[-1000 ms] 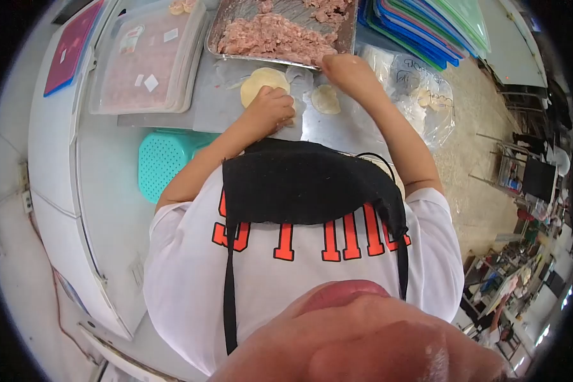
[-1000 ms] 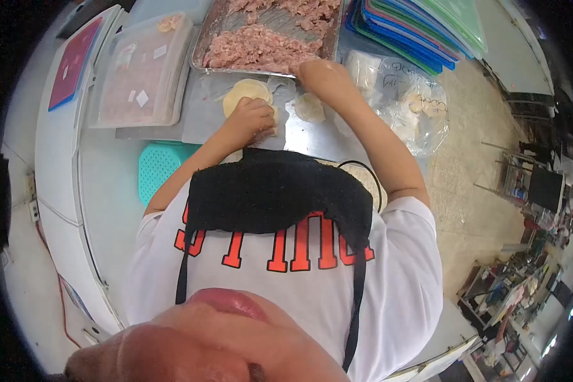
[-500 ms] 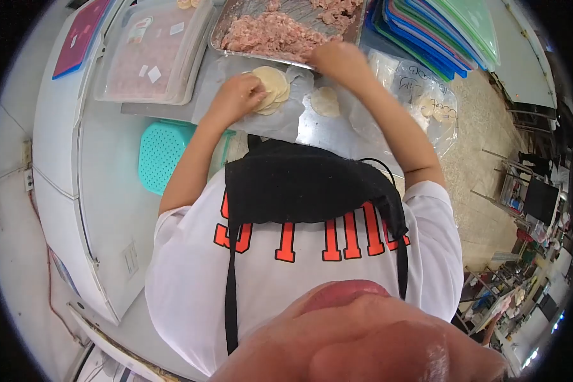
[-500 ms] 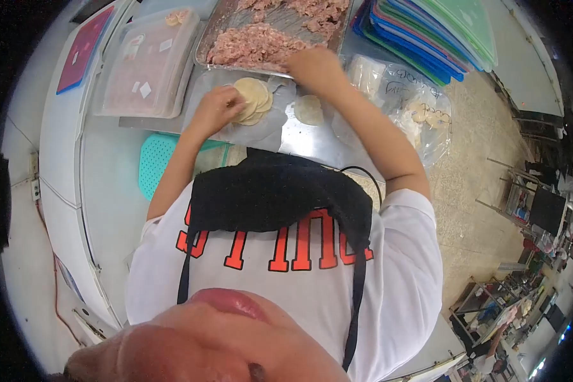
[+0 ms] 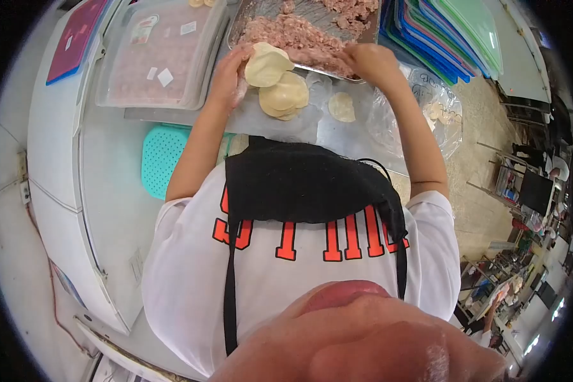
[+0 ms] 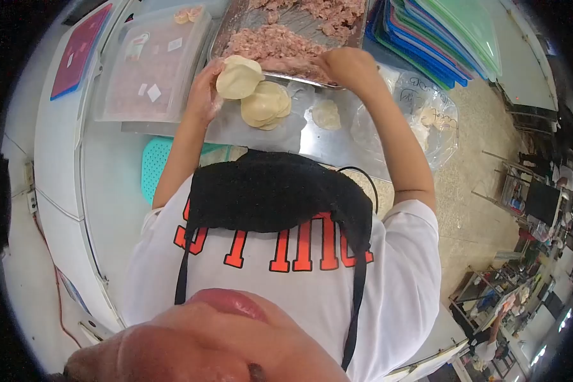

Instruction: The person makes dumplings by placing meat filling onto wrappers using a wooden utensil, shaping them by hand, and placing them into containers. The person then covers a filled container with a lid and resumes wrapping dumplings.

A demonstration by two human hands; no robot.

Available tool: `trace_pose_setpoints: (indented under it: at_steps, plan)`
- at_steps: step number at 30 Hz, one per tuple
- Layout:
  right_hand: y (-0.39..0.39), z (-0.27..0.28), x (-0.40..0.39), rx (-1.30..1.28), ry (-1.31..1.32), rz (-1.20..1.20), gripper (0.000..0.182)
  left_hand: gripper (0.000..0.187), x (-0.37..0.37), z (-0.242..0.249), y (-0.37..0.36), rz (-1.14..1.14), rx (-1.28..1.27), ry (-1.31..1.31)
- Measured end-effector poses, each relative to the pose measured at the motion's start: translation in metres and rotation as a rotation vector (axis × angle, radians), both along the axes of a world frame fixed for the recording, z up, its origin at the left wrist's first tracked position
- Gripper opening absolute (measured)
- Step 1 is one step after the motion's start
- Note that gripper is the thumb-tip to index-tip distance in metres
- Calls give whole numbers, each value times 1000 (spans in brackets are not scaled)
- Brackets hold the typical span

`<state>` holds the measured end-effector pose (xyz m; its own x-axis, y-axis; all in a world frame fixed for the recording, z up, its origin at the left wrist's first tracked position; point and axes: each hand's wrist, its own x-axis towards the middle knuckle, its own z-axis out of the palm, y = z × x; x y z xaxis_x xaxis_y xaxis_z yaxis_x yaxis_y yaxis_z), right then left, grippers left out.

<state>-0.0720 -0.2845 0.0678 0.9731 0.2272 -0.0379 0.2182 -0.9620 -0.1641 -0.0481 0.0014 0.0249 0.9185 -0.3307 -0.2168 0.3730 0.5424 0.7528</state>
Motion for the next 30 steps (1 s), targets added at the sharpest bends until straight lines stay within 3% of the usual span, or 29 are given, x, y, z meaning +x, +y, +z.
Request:
trace_pose_setpoints:
  at_steps: [2, 3, 4, 6, 7, 9, 10, 12, 13, 15, 16, 19, 21, 23, 25, 26, 28, 29, 30]
  plan:
    - [0, -3, 7, -332, 168, -54, 37, 18, 3, -6, 2, -52, -36, 23]
    - [9, -7, 2, -332, 171, -66, 37, 20, 3, -7, 1, -100, -68, 45]
    - [22, -14, -6, -236, 135, -55, 36, 20, 4, -9, 1, -112, -71, 45]
    - [31, -27, -12, -10, 14, -37, 37, 21, 4, -13, -3, -117, 165, -168]
    - [28, -33, -13, -14, 15, -46, 37, 21, 4, -13, -4, -125, 161, -168]
    - [22, -42, -15, 421, 13, -108, 37, 27, 2, -10, -7, 2, 267, -416]
    - [25, -47, -16, 415, 12, -113, 37, 27, 0, -6, -10, -3, 261, -415]
    - [33, -54, -16, 881, 110, -270, 38, 30, -4, 3, -17, 36, 308, -484]
    - [46, -41, -18, 880, 111, -273, 38, 30, -7, 3, -21, 34, 306, -482]
    - [73, -16, -24, 1209, 419, -458, 38, 32, -13, 3, -25, -57, 335, -545]
    - [82, -23, -24, 1343, 390, -429, 35, 32, -17, 4, -26, -59, 334, -545]
    - [94, -22, -26, 1384, 380, -405, 31, 25, -21, 6, -26, -65, 253, -409]
    - [91, -28, -30, 1338, 390, -374, 29, 22, -11, 0, -19, 99, -86, -119]
    - [79, -38, -37, 1289, 395, -346, 28, 21, 4, 3, -2, 200, -113, -100]
    - [60, -46, -36, 700, -20, -162, 28, 21, 15, 11, 14, 310, -140, -83]
    - [50, -44, -33, 702, -17, -155, 28, 24, 18, 15, 20, 346, -75, -127]
    - [38, -20, -21, 305, -83, -222, 32, 32, 23, 16, 31, 395, 32, -202]
    - [37, -9, -13, 308, -82, -219, 32, 32, 25, 17, 33, 399, 35, -203]
    - [37, 1, -4, 114, -78, -147, 34, 33, 26, 23, 34, 427, 14, -205]
